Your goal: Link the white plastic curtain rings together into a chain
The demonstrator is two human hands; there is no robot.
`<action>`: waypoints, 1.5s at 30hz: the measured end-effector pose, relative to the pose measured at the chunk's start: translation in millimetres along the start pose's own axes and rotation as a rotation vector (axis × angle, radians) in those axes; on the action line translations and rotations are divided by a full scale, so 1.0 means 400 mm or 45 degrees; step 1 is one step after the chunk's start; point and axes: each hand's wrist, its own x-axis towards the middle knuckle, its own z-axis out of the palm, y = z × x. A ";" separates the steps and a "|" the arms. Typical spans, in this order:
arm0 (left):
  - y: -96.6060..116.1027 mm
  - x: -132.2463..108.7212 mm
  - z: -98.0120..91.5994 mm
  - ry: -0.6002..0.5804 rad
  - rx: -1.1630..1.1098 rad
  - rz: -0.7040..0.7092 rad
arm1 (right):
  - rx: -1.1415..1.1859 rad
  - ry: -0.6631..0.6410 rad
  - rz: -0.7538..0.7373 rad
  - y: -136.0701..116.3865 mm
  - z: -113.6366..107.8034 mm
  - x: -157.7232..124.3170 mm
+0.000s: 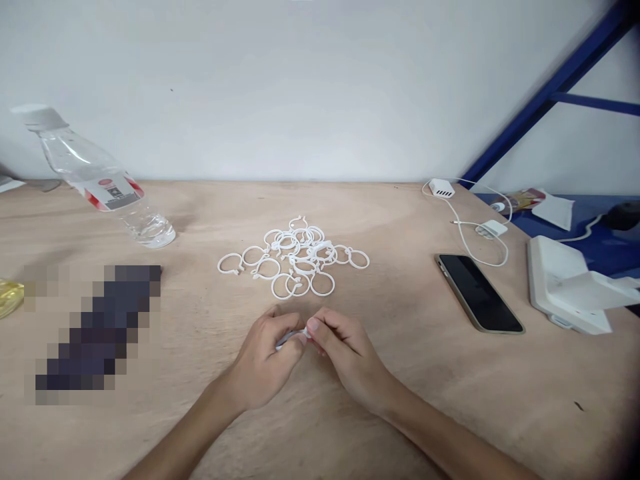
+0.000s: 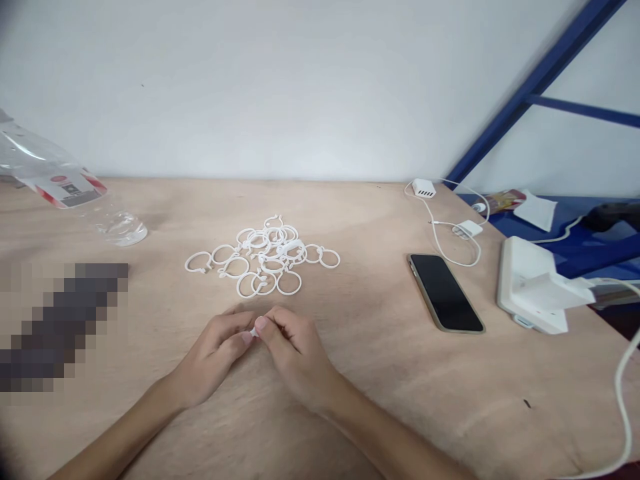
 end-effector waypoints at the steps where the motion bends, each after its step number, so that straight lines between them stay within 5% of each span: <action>1: -0.001 0.000 0.000 0.001 0.003 -0.003 | 0.002 -0.003 0.006 0.000 0.000 0.000; 11: 0.000 0.001 -0.002 -0.013 -0.003 0.012 | -0.068 -0.036 0.021 -0.009 -0.009 0.005; 14: -0.010 0.005 -0.022 0.127 0.112 0.059 | -0.317 0.078 -0.102 -0.003 -0.029 0.022; 20: -0.070 0.024 -0.115 0.635 0.632 0.017 | -0.964 0.266 -0.382 0.020 -0.049 0.101; 25: -0.088 0.026 -0.152 0.548 0.763 -0.109 | -1.315 0.314 -0.679 0.041 -0.035 0.149; 33: -0.075 0.025 -0.135 0.467 0.824 -0.063 | -1.300 0.301 -0.742 0.048 -0.034 0.148; 39: -0.069 0.026 -0.077 0.699 0.887 0.198 | -1.220 0.287 -0.709 0.053 -0.036 0.154; 45: -0.055 0.026 -0.038 0.598 0.900 0.254 | -1.142 0.272 -0.730 0.063 -0.041 0.160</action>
